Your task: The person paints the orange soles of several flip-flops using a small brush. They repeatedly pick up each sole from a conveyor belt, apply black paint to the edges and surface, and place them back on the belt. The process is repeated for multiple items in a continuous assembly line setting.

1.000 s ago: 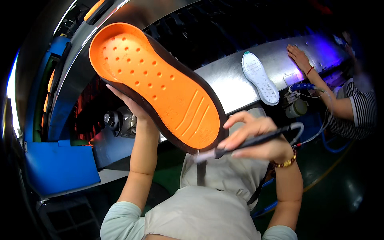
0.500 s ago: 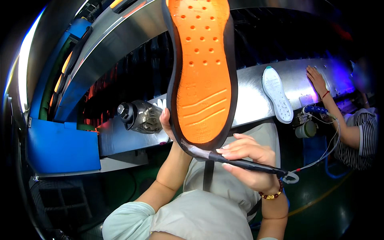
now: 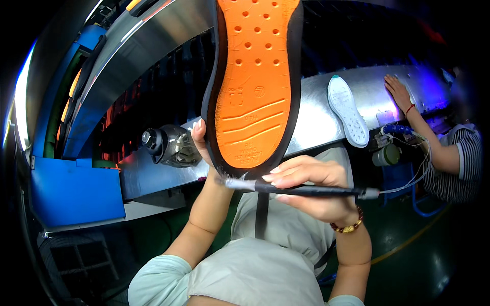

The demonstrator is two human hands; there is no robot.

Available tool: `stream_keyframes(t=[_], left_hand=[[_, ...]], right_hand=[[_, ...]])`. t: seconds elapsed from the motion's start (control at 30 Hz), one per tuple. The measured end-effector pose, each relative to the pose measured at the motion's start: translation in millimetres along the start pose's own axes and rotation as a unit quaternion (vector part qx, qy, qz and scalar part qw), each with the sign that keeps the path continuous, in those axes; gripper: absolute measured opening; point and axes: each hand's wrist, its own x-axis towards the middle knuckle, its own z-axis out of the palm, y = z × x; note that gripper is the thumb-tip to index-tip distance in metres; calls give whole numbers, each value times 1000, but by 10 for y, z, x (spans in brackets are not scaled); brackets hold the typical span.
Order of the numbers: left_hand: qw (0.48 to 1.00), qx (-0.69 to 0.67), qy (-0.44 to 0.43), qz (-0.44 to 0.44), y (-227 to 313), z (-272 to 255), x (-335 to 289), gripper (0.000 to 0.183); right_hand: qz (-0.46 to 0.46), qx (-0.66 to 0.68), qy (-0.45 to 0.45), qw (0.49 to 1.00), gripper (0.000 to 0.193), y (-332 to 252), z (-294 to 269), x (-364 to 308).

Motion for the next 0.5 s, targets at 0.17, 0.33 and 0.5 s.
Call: stream_keyframes(t=[0.17,0.33,0.5], left_hand=[[999,29,34,-19,74,27,42,53],[999,20,6,-33,76,96,106,52],[1000,6,4,-29,146,87,155,52]], right_hand=[[44,-25,10,999,18,-8,-200,97],[79,50,-17,995,17,-41,-237,156],[128,145,-113,975,17,-3,-101,82]])
